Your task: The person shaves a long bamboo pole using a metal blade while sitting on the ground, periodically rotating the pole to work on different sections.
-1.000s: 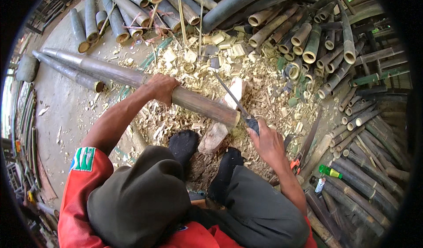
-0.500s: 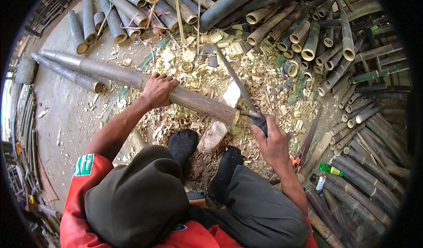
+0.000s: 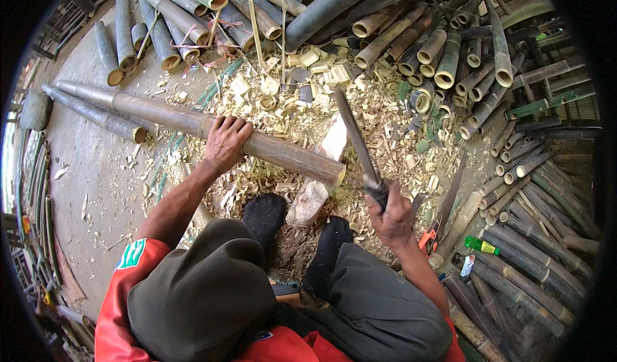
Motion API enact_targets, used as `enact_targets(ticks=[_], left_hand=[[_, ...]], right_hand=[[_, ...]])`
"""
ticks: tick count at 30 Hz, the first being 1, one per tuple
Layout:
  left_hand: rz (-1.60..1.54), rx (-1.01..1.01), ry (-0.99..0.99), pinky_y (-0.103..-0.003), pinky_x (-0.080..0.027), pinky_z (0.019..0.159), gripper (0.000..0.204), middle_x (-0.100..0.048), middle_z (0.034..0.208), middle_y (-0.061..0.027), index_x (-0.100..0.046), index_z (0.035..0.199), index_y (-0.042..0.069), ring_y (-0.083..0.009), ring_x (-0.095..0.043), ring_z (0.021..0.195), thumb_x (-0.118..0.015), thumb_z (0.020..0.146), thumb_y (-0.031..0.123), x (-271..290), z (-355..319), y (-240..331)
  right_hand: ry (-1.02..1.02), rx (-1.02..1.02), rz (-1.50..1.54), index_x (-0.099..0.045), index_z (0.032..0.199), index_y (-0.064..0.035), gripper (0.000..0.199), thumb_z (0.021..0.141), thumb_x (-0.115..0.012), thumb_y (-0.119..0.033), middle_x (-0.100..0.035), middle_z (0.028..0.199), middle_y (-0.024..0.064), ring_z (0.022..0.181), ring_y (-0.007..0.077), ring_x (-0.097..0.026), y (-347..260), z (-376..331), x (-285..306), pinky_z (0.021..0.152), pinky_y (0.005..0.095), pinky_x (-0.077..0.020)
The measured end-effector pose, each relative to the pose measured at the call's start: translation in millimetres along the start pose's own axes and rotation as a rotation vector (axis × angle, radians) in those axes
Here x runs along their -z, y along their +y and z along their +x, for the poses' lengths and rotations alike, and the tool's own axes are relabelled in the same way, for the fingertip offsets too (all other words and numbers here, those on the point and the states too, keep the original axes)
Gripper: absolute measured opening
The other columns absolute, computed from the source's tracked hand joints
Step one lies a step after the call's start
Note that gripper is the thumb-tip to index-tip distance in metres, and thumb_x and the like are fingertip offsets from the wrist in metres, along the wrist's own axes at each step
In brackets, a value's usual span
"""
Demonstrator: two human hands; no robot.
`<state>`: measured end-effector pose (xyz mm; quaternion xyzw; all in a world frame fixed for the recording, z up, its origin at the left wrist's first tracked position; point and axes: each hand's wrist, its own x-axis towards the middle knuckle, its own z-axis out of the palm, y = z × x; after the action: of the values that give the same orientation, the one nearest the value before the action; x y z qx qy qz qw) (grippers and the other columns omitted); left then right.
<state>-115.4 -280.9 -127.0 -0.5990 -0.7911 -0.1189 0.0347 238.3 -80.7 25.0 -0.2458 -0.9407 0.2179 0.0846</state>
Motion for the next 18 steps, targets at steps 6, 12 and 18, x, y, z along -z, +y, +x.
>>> enact_targets(ticks=[6, 12, 18], left_hand=[[0.051, 0.072, -0.359, -0.045, -0.042, 0.112, 0.065, -0.062, 0.118, -0.0082, -0.059, 0.120, 0.009, -0.0274, -0.059, 0.120, -0.090, 0.066, 0.027, 19, 17, 9], [-0.055, -0.052, -0.689, -0.047, -0.058, 0.088, 0.058, -0.075, 0.093, -0.0100, -0.074, 0.109, 0.014, -0.0295, -0.073, 0.092, -0.093, 0.059, 0.036, 30, 53, -28], [-0.086, -0.003, -0.701, -0.043, -0.061, 0.073, 0.047, -0.078, 0.088, -0.0080, -0.078, 0.107, 0.016, -0.0279, -0.075, 0.080, -0.089, 0.063, 0.030, 21, 50, -22]], right_hand=[[-0.400, -0.288, -0.146, -0.056, 0.126, 0.0062, 0.042, 0.104, -0.068, -0.028, -0.072, 0.079, 0.0226, 0.063, 0.0379, -0.074, 16, 6, -11, 0.056, 0.0475, -0.0628], [0.065, 0.135, 0.085, -0.058, 0.124, 0.0063, 0.039, 0.104, -0.069, -0.025, -0.072, 0.078, 0.0218, 0.063, 0.0368, -0.074, -22, 8, 17, 0.058, 0.0473, -0.0622], [-0.432, -0.274, -0.154, -0.055, 0.118, 0.0046, 0.035, 0.106, -0.064, -0.028, -0.070, 0.071, 0.0185, 0.061, 0.0375, -0.073, 20, -6, -8, 0.056, 0.0512, -0.0584]])
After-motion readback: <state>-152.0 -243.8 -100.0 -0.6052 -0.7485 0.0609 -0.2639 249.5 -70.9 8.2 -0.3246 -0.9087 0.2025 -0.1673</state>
